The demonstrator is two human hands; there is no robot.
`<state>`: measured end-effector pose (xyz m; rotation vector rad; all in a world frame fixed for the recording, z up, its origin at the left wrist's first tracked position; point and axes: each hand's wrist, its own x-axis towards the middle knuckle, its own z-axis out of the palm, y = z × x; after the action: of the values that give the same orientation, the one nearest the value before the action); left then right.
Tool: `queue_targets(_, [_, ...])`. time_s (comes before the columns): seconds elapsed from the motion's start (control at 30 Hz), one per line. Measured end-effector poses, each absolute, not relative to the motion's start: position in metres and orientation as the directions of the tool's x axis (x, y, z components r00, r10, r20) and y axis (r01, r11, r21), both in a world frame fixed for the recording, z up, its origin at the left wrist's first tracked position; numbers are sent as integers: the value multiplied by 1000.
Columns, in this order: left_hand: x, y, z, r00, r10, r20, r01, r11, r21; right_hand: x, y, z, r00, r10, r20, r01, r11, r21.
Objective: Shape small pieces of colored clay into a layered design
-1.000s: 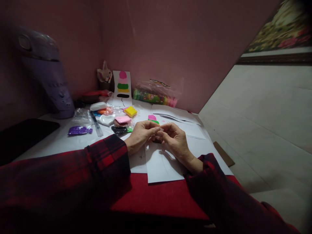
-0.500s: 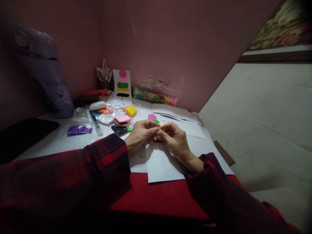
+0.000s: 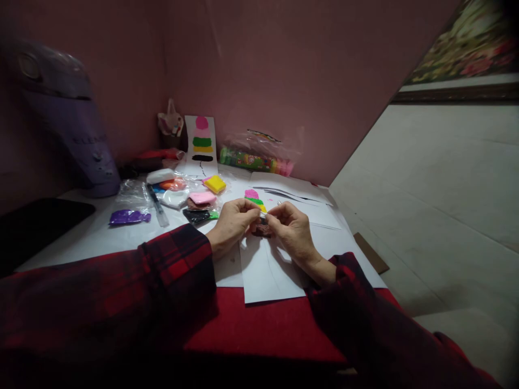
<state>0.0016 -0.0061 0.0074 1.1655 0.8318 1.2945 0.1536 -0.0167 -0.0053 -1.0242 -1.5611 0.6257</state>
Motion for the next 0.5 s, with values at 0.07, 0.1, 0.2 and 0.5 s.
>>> queue_targets(0.07, [1, -5, 8, 63, 987, 150, -303, -124, 945, 154, -15, -4, 56, 856, 514, 262, 484, -835])
queue_targets(0.1, [1, -5, 7, 44, 987, 153, -314, -132, 940, 154, -14, -3, 76, 854, 514, 243, 484, -840])
queue_targets(0.2, [-3, -5, 7, 66, 983, 172, -333, -141, 932, 154, -13, -2, 78, 863, 498, 183, 479, -859])
queue_targets(0.5, [-4, -10, 8, 310, 936, 166, -280, -77, 957, 148, -22, 0, -65, 879, 472, 110, 476, -873])
